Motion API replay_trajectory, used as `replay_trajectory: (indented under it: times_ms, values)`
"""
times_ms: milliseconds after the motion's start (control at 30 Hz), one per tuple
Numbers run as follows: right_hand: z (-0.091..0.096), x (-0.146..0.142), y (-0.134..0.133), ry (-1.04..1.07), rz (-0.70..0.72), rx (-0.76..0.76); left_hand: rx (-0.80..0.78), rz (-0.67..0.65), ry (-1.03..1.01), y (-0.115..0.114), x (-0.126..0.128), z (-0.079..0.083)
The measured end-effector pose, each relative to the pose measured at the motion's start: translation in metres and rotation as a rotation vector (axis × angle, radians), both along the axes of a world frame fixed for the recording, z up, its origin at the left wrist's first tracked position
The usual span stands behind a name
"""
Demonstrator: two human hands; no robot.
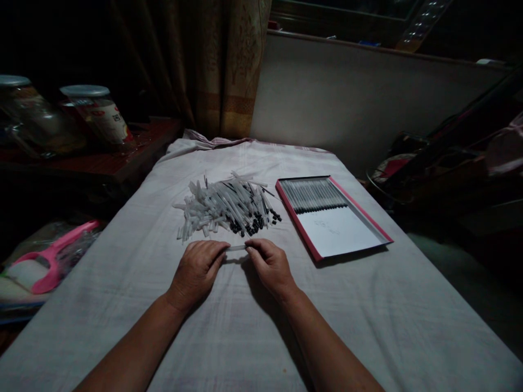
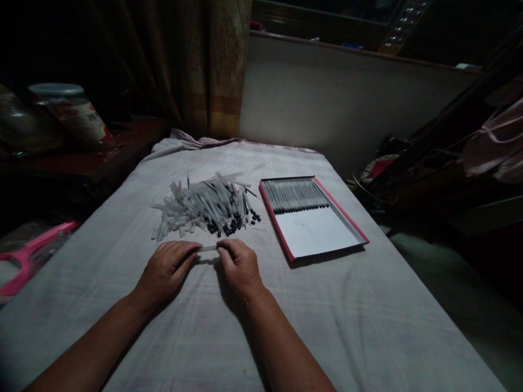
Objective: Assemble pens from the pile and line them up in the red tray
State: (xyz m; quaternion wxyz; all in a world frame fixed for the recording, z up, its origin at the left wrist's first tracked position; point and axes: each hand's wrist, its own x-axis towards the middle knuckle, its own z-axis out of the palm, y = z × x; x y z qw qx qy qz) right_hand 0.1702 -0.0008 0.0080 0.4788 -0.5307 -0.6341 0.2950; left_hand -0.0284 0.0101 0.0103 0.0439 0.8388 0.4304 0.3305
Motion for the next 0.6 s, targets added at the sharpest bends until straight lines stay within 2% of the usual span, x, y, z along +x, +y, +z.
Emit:
replay_trajectory:
  times_ms: [200,400,600]
  values:
    - [0.0,0.005,-0.001,-0.229,0.006,-0.058,0.008,-0.05,-0.001,-0.001,0.001,-0.001]
    - [0.003,0.008,-0.005,-0.123,0.065,-0.061,-0.017,-0.033,0.001,0.0,0.001,0.0]
    - [0.004,0.011,-0.005,-0.203,0.053,-0.076,-0.039,-0.045,-0.004,-0.001,0.002,0.002]
